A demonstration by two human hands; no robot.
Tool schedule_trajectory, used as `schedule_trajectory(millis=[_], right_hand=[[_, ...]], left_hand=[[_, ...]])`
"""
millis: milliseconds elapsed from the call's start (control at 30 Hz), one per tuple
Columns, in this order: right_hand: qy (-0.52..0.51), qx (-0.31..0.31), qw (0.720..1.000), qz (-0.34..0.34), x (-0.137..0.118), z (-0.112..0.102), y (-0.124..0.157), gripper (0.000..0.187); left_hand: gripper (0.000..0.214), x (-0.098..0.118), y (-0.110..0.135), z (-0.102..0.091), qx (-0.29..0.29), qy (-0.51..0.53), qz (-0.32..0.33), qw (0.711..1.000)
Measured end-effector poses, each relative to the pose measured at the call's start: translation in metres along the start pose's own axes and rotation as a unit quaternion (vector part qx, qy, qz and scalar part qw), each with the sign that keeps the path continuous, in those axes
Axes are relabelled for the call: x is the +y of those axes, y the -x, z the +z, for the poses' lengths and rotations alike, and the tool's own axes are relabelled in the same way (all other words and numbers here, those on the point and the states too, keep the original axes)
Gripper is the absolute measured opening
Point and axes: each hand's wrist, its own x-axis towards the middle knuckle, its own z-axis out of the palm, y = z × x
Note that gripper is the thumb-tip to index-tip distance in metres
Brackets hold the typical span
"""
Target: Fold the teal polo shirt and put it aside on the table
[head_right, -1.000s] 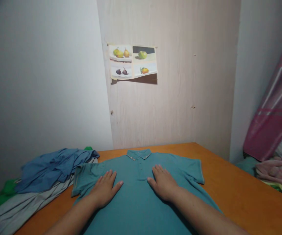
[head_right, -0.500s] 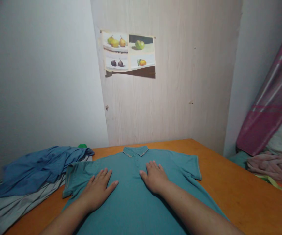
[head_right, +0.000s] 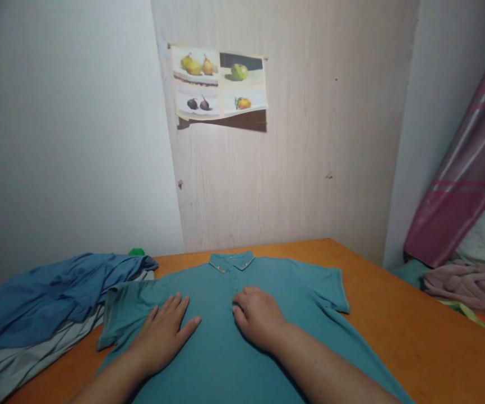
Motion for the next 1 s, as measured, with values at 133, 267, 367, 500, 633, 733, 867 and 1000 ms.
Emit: schedule_trajectory(millis=[133,267,367,500,633,733,867,1000], right_hand=[[0.041,-0.029,0.997,-0.065,-0.009,-0.002,0.004,0.023],[0.032,-0.041,0.996,-0.077,-0.008,-0.005,0.005,0.022],[0.01,-0.045,0.996,-0.082,-0.011,-0.01,0.007,0.023],[-0.01,-0.066,0.993,-0.094,-0.017,-0.018,0.009,0.02],[-0.025,-0.049,0.995,-0.082,-0.02,-0.019,0.008,0.022],[-0.075,-0.103,0.99,-0.056,-0.019,-0.019,0.007,0.022],[-0.105,-0.115,0.988,-0.02,-0.016,-0.02,0.005,0.024],[-0.136,-0.126,0.982,-0.025,-0.015,-0.021,0.004,0.021]], left_hand=[[0.092,0.0,0.001,0.0,0.001,0.001,0.001,1.0],[0.093,0.0,0.001,-0.001,-0.003,0.004,0.001,1.0],[0.093,0.001,0.0,-0.001,-0.003,0.003,0.0,1.0],[0.092,0.002,0.001,-0.002,-0.004,0.004,0.0,1.0],[0.092,0.004,0.001,-0.003,-0.002,0.004,-0.001,1.0],[0.092,0.004,0.001,-0.003,-0.003,0.0,-0.003,1.0],[0.092,0.002,0.001,-0.003,-0.006,-0.005,-0.003,1.0],[0.092,0.0,-0.001,-0.001,-0.008,-0.007,-0.002,1.0]])
